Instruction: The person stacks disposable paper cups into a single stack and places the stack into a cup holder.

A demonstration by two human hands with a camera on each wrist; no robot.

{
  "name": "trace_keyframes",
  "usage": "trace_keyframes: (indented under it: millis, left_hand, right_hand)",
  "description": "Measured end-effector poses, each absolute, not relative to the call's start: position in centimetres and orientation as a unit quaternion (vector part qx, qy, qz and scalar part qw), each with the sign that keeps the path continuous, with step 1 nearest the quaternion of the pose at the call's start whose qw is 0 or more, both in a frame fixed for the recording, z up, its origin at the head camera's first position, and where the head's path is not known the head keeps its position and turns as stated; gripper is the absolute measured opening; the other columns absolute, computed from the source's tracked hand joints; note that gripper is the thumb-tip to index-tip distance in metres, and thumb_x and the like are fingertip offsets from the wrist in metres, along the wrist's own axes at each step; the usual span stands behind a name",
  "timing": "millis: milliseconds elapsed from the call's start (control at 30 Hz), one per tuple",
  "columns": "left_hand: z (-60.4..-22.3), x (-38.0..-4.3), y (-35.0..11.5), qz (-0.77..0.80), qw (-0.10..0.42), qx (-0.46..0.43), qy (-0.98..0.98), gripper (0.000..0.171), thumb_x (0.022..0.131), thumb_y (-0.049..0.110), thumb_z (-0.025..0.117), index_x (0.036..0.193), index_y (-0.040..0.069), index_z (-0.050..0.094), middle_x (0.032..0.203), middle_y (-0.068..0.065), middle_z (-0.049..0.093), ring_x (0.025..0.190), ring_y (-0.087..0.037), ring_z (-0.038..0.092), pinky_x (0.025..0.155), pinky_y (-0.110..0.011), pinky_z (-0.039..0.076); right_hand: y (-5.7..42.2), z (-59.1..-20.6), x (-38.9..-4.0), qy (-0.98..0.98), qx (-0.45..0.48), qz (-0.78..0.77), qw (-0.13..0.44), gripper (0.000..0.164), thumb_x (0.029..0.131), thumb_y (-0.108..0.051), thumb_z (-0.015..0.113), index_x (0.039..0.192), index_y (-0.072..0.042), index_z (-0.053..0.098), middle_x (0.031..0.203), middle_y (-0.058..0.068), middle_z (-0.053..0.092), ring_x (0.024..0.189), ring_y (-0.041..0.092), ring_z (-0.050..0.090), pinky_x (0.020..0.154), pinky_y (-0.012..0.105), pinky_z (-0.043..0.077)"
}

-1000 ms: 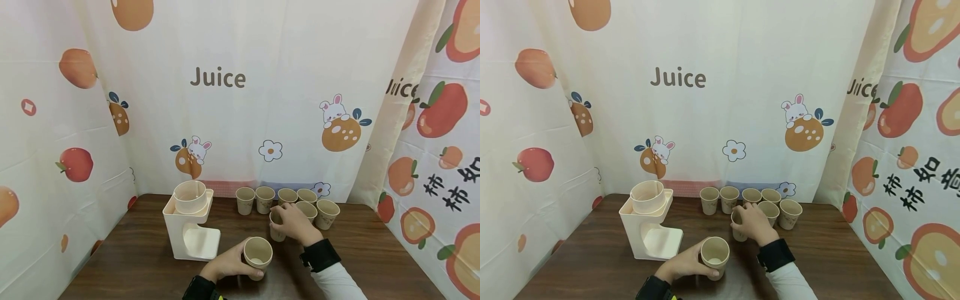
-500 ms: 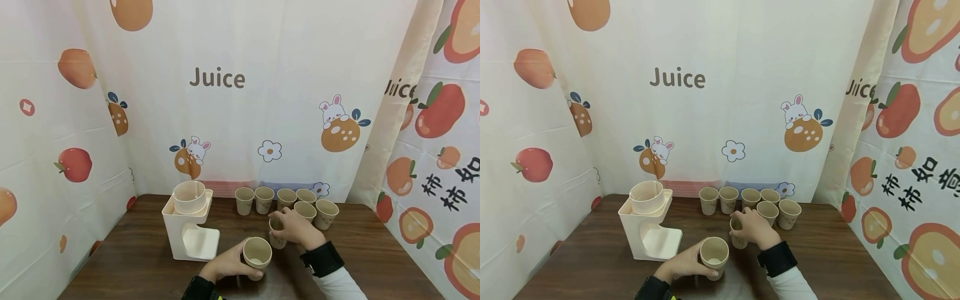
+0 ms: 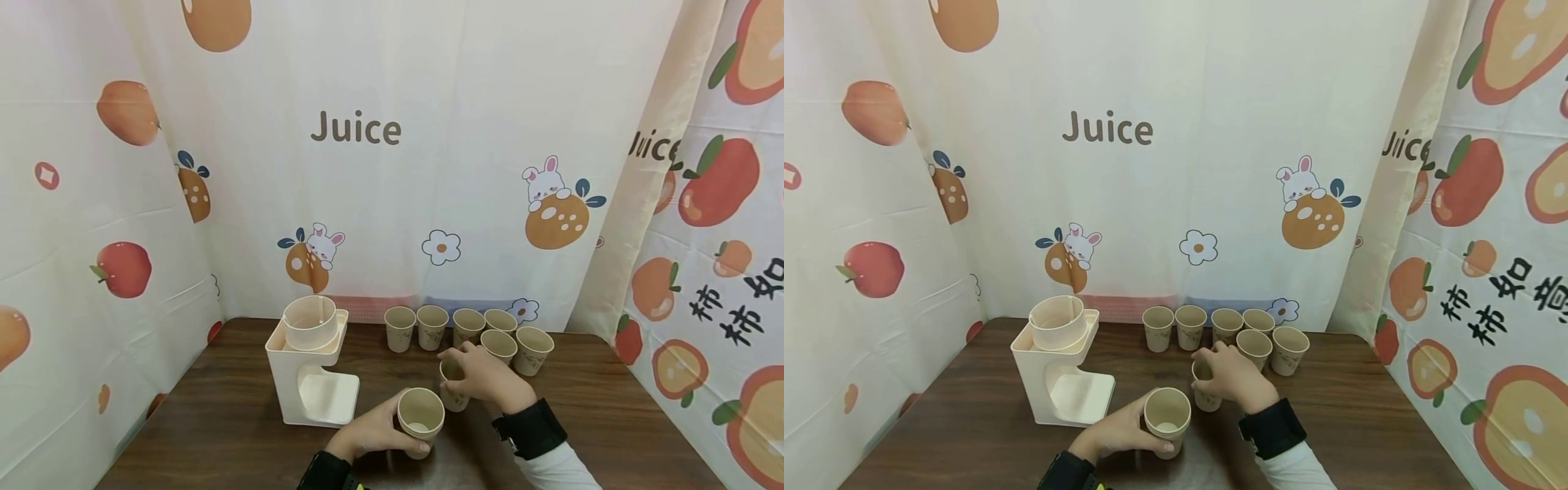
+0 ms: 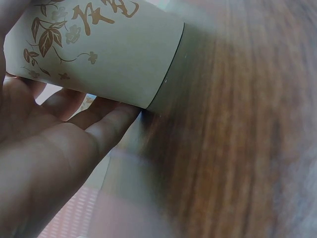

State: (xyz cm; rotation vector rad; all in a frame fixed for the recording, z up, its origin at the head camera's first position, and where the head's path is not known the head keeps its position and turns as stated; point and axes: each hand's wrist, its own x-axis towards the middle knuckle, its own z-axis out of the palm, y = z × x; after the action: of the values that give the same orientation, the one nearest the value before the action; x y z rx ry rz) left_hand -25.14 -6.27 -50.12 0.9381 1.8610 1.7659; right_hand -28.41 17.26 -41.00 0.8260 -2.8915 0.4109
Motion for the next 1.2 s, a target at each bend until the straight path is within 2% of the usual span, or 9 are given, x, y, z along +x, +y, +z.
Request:
trace_keyframes:
  millis: [233,467,733,1200]
  left_hand:
    - [-50.1,-25.1,-6.3,0.632,0.207,0.332,0.669,0.07,0.075,0.015,0.078,0.134,0.026,0.04,0.125,-0.01,0.054,0.114,-0.029,0.048,0.097,-0.043,0.039]
    - [-50.0,-25.1,-6.2,0.631,0.201,0.337,0.669,0.071,0.075,0.014,0.078,0.134,0.023,0.04,0.124,-0.012,0.055,0.113,-0.029,0.048,0.097,-0.044,0.039]
    - [-50.1,-25.1,-6.2,0.636,0.202,0.343,0.661,0.071,0.075,0.012,0.077,0.134,0.023,0.04,0.125,-0.013,0.054,0.114,-0.031,0.048,0.096,-0.043,0.04]
    - [-50.1,-25.3,-6.2,0.632,0.213,0.344,0.661,0.07,0.076,0.015,0.077,0.134,0.026,0.04,0.125,-0.007,0.055,0.114,-0.029,0.049,0.095,-0.038,0.042]
  right_hand:
    - [17.4,-40.4,-27.8,-0.947,0.279,0.14,0.078,0.042,0.078,-0.038,0.072,0.115,-0.021,0.063,0.101,0.008,0.057,0.083,0.017,0.052,0.068,0.037,0.049]
    - [17.6,-39.5,-27.3,-0.935,0.303,0.147,0.11,0.043,0.081,-0.037,0.069,0.12,-0.022,0.062,0.107,0.009,0.058,0.091,0.022,0.052,0.071,0.04,0.05]
    - [17.6,-37.5,-25.8,-0.927,0.31,0.148,0.148,0.044,0.084,-0.041,0.065,0.126,-0.027,0.058,0.116,0.009,0.057,0.105,0.026,0.051,0.082,0.046,0.049]
    - [17.3,-34.7,-23.0,-0.922,0.323,0.138,0.161,0.048,0.086,-0.052,0.059,0.13,-0.034,0.052,0.126,0.009,0.054,0.114,0.028,0.048,0.088,0.052,0.045]
